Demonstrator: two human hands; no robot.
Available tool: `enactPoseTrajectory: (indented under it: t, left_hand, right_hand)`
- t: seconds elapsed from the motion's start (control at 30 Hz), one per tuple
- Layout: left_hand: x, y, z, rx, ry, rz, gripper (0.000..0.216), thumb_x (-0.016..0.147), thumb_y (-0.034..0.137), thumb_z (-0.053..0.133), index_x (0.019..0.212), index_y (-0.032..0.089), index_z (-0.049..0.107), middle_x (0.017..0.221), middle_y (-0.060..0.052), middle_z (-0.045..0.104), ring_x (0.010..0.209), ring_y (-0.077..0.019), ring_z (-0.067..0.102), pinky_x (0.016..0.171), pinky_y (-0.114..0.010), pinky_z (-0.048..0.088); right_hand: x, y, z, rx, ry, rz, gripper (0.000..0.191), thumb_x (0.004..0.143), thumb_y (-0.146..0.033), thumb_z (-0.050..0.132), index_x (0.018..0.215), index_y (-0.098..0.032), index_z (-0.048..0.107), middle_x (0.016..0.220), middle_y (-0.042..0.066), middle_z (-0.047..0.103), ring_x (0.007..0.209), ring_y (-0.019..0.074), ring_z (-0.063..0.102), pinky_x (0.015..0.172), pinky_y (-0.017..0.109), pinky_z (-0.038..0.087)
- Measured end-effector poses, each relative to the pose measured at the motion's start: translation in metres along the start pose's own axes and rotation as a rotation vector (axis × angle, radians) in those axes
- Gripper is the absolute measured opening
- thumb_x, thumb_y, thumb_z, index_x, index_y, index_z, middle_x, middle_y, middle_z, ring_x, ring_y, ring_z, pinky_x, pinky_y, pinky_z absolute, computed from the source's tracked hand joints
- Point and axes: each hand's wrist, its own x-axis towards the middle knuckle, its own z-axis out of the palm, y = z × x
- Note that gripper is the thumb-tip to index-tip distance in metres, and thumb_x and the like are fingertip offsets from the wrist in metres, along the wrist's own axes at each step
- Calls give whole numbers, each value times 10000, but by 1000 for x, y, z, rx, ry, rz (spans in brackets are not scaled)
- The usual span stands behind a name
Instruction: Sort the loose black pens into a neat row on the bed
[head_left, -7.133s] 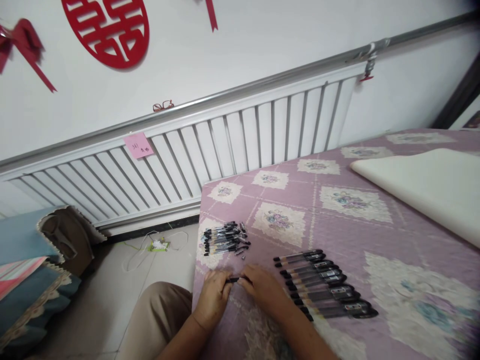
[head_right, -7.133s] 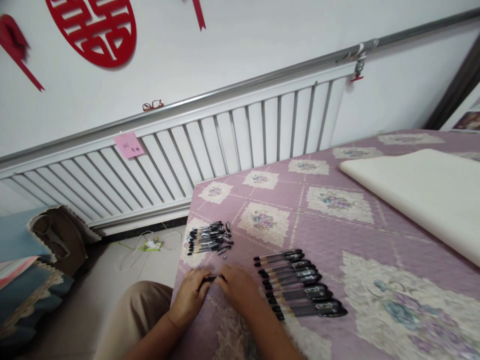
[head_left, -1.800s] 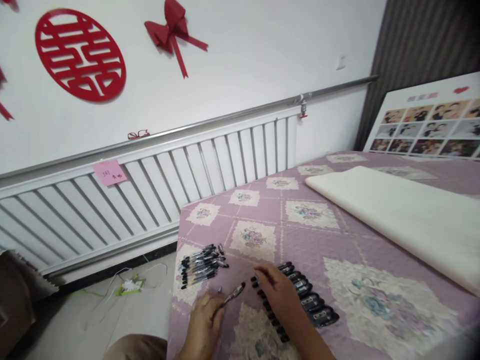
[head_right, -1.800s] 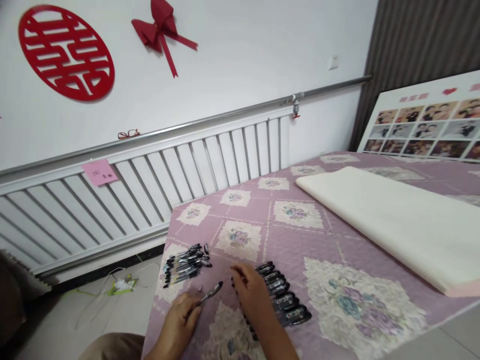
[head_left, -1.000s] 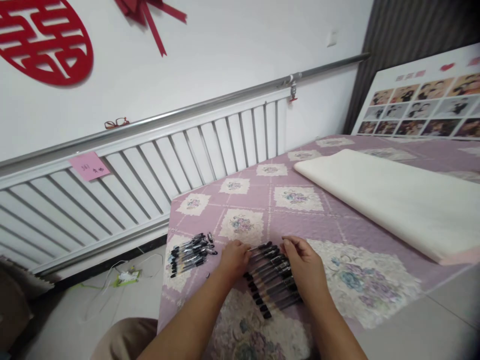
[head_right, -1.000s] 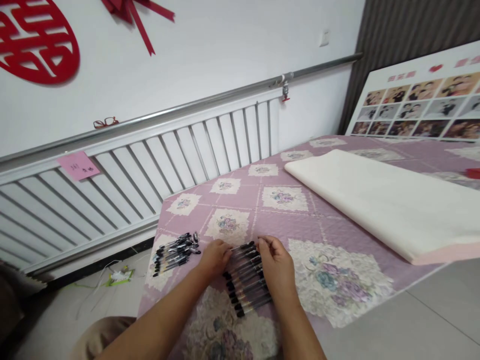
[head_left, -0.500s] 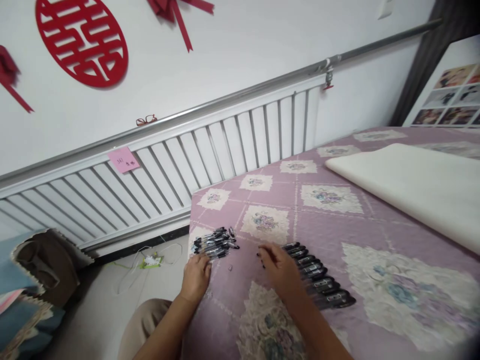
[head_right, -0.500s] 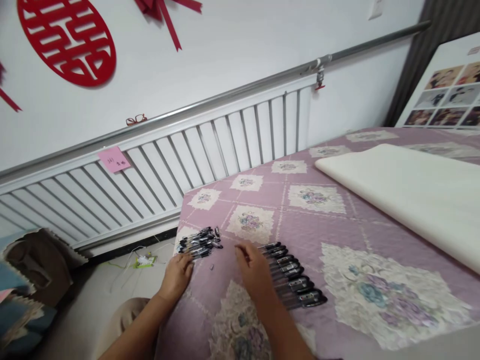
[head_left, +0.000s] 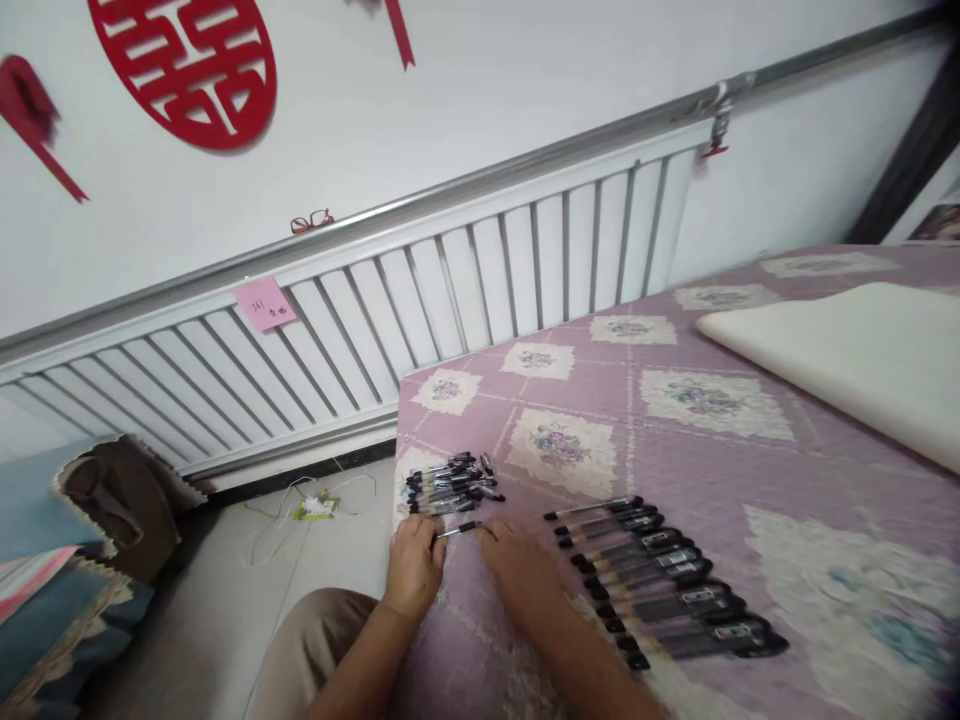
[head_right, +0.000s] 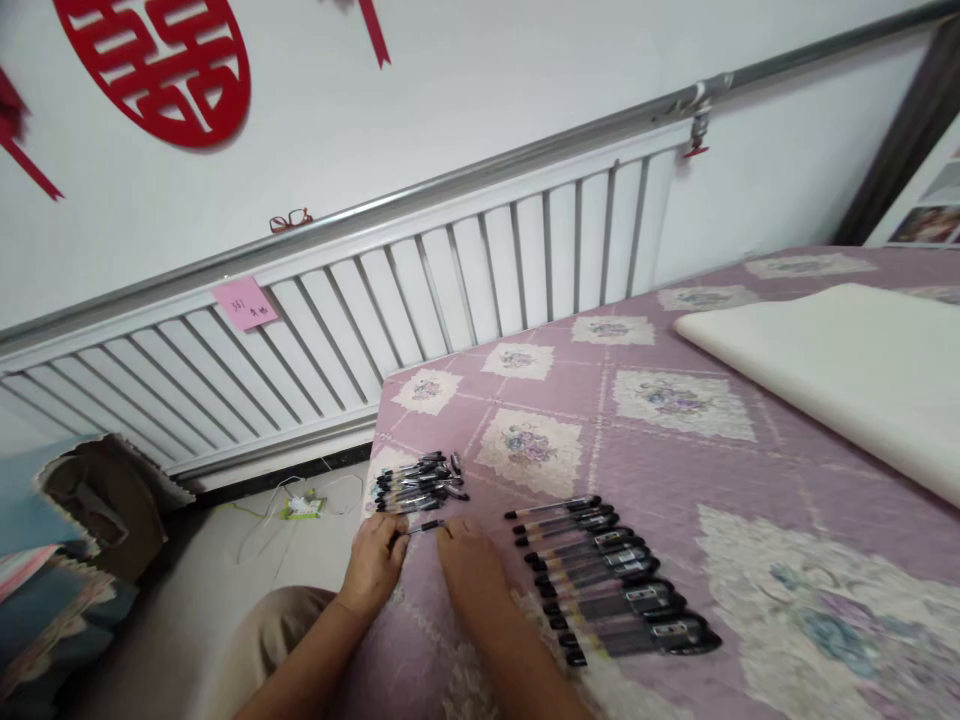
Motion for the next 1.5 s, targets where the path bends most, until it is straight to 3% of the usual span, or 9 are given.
enactPoseTrajectory:
  t: [0.17,0.3,0.53,0.67,0.77,1.13,1.5]
  left_hand:
    - [2,1,-2,-30,-34,65,203,820,226,545,996,255,642,910,-45,599,893,-207,540,799,-344,420]
    - [3,2,-5,-52,-73,46,159,821,215,553,929,263,659,883,-33,604,881,-197,541,803,-335,413]
    - [-17,6,-7,-191,-67,-6,171,827,174,500,947,211,616,942,-42,635,925,-203,547,839,-361,410]
    - [-41,16,-17,-223,-128,105,304,864,191,440,1113,278,593,976,-35,643,925,-199,552,850,-373,400]
    - [-51,26,-25,-200,-182,161,284,871,237,474,1104,323,612,942,-27,648,897,-200,553,827,-369,388]
    - [-49,33,-30,-171,-224,147,183,868,323,515,963,307,671,886,-20,648,862,-197,545,805,-365,340]
    - [-49,33,-30,-187,-201,106,179,873,322,504,929,284,669,860,-24,637,841,-196,541,813,-369,346]
  right_hand:
    - [4,-2,0,-81,-18,-22,327,837,-18,374,985,-142,638,1027,134,643,964,213,579,770,277,430]
    - [2,7,5,1,25,-42,239,843,-83,415,897,-161,634,989,103,649,941,202,580,797,278,419]
    - [-7,33,15,448,173,62,158,784,-228,479,827,-173,621,841,71,684,809,202,626,732,296,455]
    - [-21,41,13,670,172,94,209,751,-312,489,827,-185,637,828,63,702,787,209,646,723,309,474]
    - [-35,40,10,745,145,92,252,738,-355,498,827,-186,662,847,66,713,818,223,648,761,329,476]
    - [-56,26,13,722,81,33,219,733,-260,498,846,-195,673,858,48,709,839,207,639,781,317,465]
    - [-50,26,12,661,160,18,171,737,-260,497,796,-197,645,790,36,683,769,191,621,727,298,458]
